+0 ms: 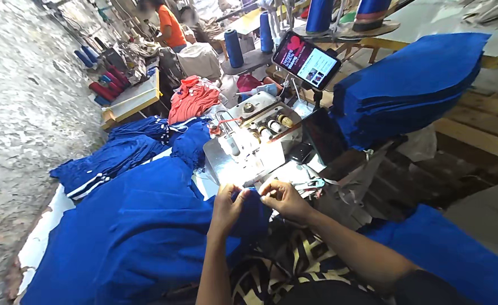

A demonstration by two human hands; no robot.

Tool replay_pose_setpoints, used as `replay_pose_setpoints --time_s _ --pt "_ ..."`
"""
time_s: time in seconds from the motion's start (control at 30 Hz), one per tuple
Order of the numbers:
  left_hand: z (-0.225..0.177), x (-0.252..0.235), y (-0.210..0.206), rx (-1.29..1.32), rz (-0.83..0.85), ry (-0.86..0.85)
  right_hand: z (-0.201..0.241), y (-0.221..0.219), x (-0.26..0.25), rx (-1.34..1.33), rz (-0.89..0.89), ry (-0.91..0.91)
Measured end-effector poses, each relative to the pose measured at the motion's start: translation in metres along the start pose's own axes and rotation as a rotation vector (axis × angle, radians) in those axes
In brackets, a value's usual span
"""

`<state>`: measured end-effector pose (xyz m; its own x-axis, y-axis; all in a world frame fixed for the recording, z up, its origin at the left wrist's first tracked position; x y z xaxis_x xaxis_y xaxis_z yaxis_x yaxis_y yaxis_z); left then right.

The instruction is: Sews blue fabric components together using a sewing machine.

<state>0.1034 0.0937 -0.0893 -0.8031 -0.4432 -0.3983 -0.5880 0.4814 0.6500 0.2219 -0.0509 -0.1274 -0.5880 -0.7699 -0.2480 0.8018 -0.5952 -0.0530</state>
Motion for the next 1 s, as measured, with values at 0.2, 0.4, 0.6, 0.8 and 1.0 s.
replay_pose_setpoints --time_s 0.2,0.4,0.6,0.8,1.0 --pt "-0.018 0.012 -0.016 0.015 0.041 -0.261 0.013 0.013 -0.002 0.085 0.265 0.047" --pt "-0.022 0.022 -0.018 -0.034 0.023 -0.256 0.024 0.028 -0.002 0.566 0.407 0.334" --pt "-0.009 0.027 -0.022 0.124 0.054 -0.293 0.027 0.064 -0.004 0.061 0.381 0.222" --pt "-0.016 0.030 -0.023 0.197 0.209 -0.198 0.009 0.009 0.024 -0.338 0.393 0.112" --pt "-0.017 0.032 -0.019 -0.003 0.226 -0.188 0.010 0.005 0.010 -0.083 -0.069 0.356"
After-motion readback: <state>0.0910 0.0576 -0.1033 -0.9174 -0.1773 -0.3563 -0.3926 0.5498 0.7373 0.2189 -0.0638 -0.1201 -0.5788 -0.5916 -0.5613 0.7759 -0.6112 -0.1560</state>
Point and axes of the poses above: each hand's wrist, its own x-axis away from the middle knuckle, its own y-axis out of the back of the hand, z = x × y, the point moved 2 cm from there along -x, towards the middle knuckle, and after that the axes turned 4 degrees about -z, right-handed, at the moved point
